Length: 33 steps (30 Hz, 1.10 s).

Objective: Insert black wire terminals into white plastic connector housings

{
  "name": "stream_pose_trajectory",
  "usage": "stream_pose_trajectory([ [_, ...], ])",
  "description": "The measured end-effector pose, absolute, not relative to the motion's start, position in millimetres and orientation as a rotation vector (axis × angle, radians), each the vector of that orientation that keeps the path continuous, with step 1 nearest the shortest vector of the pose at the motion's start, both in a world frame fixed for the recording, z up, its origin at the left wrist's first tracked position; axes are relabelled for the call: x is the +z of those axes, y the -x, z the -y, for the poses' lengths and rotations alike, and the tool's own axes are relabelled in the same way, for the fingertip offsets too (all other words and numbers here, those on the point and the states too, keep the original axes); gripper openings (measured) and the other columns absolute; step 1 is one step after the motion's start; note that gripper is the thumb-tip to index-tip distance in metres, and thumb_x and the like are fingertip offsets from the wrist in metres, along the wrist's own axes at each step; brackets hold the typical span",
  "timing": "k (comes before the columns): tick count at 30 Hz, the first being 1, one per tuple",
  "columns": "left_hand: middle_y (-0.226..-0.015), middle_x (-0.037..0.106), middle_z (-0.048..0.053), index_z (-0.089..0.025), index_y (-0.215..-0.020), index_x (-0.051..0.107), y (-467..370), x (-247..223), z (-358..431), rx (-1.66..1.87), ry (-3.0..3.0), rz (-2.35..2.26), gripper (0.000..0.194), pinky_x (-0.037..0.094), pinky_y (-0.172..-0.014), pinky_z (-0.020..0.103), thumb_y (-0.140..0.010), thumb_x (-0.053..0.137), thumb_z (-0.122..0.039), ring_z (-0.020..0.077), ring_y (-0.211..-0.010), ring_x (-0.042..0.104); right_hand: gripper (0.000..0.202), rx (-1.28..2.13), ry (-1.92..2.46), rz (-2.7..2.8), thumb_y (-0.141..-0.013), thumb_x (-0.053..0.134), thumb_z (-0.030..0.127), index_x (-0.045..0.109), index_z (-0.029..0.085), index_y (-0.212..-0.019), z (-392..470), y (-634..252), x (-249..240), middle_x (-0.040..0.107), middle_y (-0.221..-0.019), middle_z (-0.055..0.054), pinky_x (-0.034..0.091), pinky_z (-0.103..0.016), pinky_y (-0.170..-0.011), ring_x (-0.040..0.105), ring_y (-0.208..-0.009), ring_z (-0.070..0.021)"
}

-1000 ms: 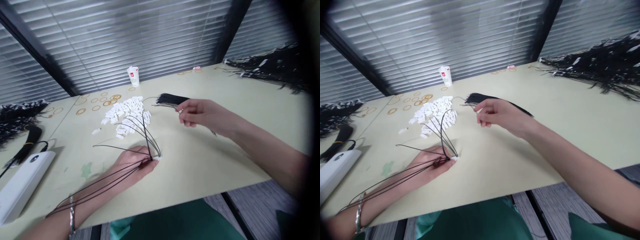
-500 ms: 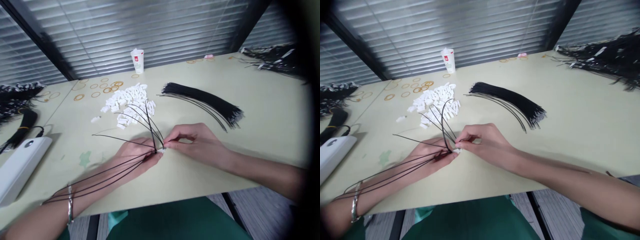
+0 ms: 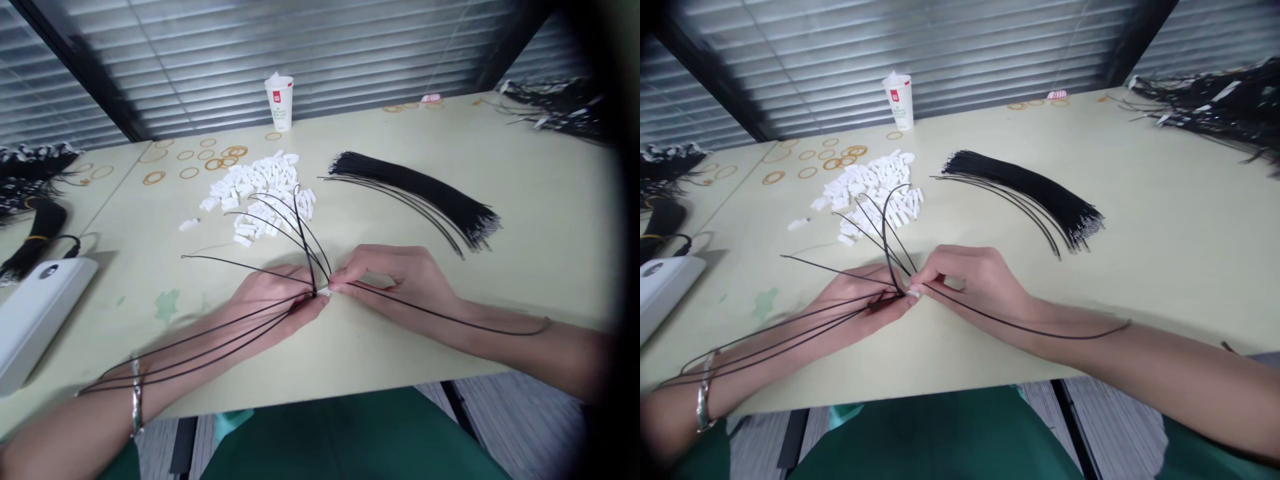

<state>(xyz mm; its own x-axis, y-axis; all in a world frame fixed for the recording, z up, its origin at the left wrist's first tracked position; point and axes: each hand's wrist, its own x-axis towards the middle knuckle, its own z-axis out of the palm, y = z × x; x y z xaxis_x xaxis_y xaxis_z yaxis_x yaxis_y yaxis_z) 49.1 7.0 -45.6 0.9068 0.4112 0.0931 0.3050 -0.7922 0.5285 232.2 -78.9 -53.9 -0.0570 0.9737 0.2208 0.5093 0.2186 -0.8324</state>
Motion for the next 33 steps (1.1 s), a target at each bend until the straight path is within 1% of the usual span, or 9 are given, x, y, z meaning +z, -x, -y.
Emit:
stream_pose_trajectory([
  [2,-0.065,0.049,-0.003,-0.018,-0.078,0.056,-49.6,-45.5,-6.8,0.270,-2.550,-0.515,0.010,0.038,-0.050,0.020,-0.086,0.050,-0.022,0.0087,-0.057,0.046,0.010,0.713,1.385,1.703,-0.082,0.058,0.030,0.066,0.024,-0.079,79.1,-232.4,-54.6,0.066,-0.082,0.000,0.047,-0.027,-0.059,0.061,-0.072,-0.0143],
  [8,-0.063,0.047,-0.003,-0.017,-0.071,0.052,-50.4,-44.0,-6.8,0.272,-2.552,-0.525,0.015,0.036,-0.047,0.019,-0.086,0.051,-0.022,0.0073,-0.054,0.045,0.010,0.631,1.322,1.760,-0.084,0.056,0.024,0.066,0.024,-0.083,79.0,-233.6,-55.9,0.065,-0.082,0.000,0.047,-0.027,-0.061,0.061,-0.073,-0.0133],
  [16,-0.063,0.048,-0.004,-0.016,-0.074,0.055,-49.5,-44.3,-8.0,0.284,-2.557,-0.503,0.014,0.037,-0.046,0.018,-0.086,0.051,-0.022,0.0065,-0.052,0.047,0.016,0.601,1.317,1.795,-0.086,0.050,0.024,0.066,0.026,-0.084,79.3,-232.7,-54.9,0.065,-0.082,-0.001,0.047,-0.028,-0.062,0.060,-0.074,-0.0143],
  [20,-0.063,0.048,-0.004,-0.015,-0.074,0.056,-49.2,-43.4,-7.4,0.293,-2.547,-0.505,0.014,0.037,-0.047,0.018,-0.086,0.051,-0.021,0.0065,-0.053,0.047,0.018,0.569,1.339,1.841,-0.087,0.048,0.025,0.065,0.025,-0.084,79.1,-232.6,-53.8,0.065,-0.081,-0.002,0.047,-0.029,-0.063,0.060,-0.075,-0.0154],
  [24,-0.064,0.048,-0.004,-0.016,-0.075,0.056,-49.5,-43.4,-7.0,0.285,-2.544,-0.507,0.013,0.037,-0.047,0.018,-0.086,0.051,-0.021,0.0068,-0.054,0.047,0.018,0.525,1.346,1.859,-0.087,0.047,0.022,0.065,0.024,-0.083,78.5,-233.3,-53.4,0.064,-0.079,-0.003,0.046,-0.029,-0.061,0.059,-0.073,-0.0149],
  [33,-0.063,0.046,-0.004,-0.015,-0.073,0.054,-49.5,-42.5,-6.9,0.252,-2.554,-0.521,0.014,0.036,-0.047,0.018,-0.086,0.051,-0.021,0.0066,-0.053,0.045,0.015,0.619,1.263,1.828,-0.086,0.050,0.021,0.065,0.023,-0.085,78.3,-233.0,-54.4,0.064,-0.085,-0.003,0.048,-0.028,-0.066,0.061,-0.078,-0.0148],
])
